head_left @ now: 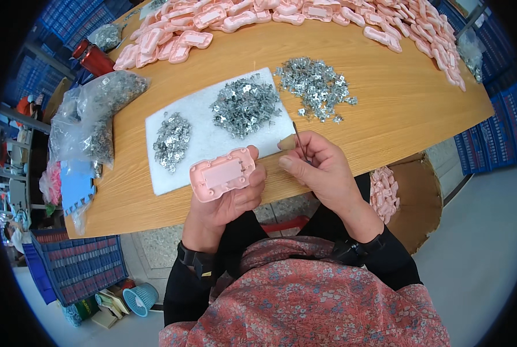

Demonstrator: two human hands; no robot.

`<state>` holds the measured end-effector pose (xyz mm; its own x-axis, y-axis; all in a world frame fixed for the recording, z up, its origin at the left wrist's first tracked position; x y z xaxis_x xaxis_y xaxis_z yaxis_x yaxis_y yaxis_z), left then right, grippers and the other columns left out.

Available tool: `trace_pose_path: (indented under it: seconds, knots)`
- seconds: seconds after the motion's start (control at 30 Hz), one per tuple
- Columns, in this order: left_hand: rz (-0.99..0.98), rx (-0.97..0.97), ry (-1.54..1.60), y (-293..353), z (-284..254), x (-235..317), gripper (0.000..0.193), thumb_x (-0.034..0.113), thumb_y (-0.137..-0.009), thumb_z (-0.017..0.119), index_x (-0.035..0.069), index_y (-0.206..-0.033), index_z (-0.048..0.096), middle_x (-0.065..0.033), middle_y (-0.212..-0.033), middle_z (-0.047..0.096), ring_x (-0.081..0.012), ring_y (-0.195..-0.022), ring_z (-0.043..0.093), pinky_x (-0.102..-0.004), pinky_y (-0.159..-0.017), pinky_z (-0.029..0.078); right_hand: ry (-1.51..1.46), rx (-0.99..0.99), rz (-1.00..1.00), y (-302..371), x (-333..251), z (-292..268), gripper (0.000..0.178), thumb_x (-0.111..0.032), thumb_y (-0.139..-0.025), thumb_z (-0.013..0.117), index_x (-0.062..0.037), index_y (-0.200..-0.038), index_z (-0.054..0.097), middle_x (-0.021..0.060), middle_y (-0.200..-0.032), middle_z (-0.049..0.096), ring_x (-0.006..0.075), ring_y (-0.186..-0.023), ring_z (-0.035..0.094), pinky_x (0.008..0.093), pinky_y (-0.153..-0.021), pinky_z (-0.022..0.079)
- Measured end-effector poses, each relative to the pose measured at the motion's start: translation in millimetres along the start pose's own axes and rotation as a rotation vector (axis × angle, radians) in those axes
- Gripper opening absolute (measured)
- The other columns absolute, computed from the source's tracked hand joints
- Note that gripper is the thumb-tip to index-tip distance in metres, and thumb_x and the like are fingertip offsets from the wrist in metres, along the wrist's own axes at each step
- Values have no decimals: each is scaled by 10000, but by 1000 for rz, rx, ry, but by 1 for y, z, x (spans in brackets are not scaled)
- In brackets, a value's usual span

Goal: The person sits on the floor in a workshop and assembles small pink plastic components. Using a thin metal tool, they insert small silver metal pieces into the pink plastic parts one by one. The person handles the parts individually, placing the finished items into a cardboard box.

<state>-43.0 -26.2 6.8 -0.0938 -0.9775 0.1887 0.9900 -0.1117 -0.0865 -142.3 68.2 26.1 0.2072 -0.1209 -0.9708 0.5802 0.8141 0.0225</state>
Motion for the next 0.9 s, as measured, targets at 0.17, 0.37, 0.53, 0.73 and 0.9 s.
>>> trace_pose_path:
  seconds: [0.17, 0.37, 0.53, 0.73, 0.9]
  knots:
    - [0, 76, -35, -2, -6, 0, 508, 390, -916, 584, 51, -1290, 526, -122, -1003, 571, -156, -675, 485, -264, -539, 411, -76, 46, -72, 3, -3, 6, 201, -84, -926, 678, -11, -1095, 596, -51, -863, 566, 3, -769, 498, 173, -679, 413]
    - [147, 225, -151, -1, -9, 3, 488, 371, -943, 554, 52, -1310, 520, -106, -1153, 610, -199, -845, 558, -316, -673, 456, 17, 61, -187, 5, -8, 13, 184, -77, -930, 671, -7, -1069, 572, -10, -887, 609, 19, -814, 548, 183, -717, 439]
    - [259, 310, -207, 1, -21, 9, 455, 338, -997, 497, 65, -1361, 488, -106, -1218, 593, -243, -1035, 610, -375, -842, 485, 25, 5, -124, 12, -5, 23, 202, -93, -932, 673, -12, -1067, 546, -3, -855, 598, 30, -770, 568, 192, -631, 490]
    - [305, 306, -324, 3, -19, 15, 470, 321, -1022, 471, 65, -1414, 430, -113, -1273, 561, -262, -1106, 606, -379, -919, 492, 50, -9, -139, 11, 1, 22, 269, -131, -897, 723, -28, -1057, 533, 5, -875, 597, 33, -738, 555, 215, -600, 510]
    - [343, 420, -451, 3, -14, 22, 470, 291, -1025, 475, 73, -1431, 389, -108, -1260, 560, -251, -1098, 606, -387, -956, 490, 496, -94, -431, 20, -32, 34, 387, -111, -787, 803, -64, -1073, 545, 47, -967, 606, 116, -735, 591, 272, -631, 507]
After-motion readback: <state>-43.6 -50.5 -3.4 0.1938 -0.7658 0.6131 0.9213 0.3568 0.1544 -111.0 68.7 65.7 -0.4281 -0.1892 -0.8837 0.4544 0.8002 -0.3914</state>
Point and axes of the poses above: each hand's wrist, its own y-axis away from the middle knuckle, its own z-axis out of the palm, x = y × z, the point moved 8 cm from there along -y, towards the middle knuckle
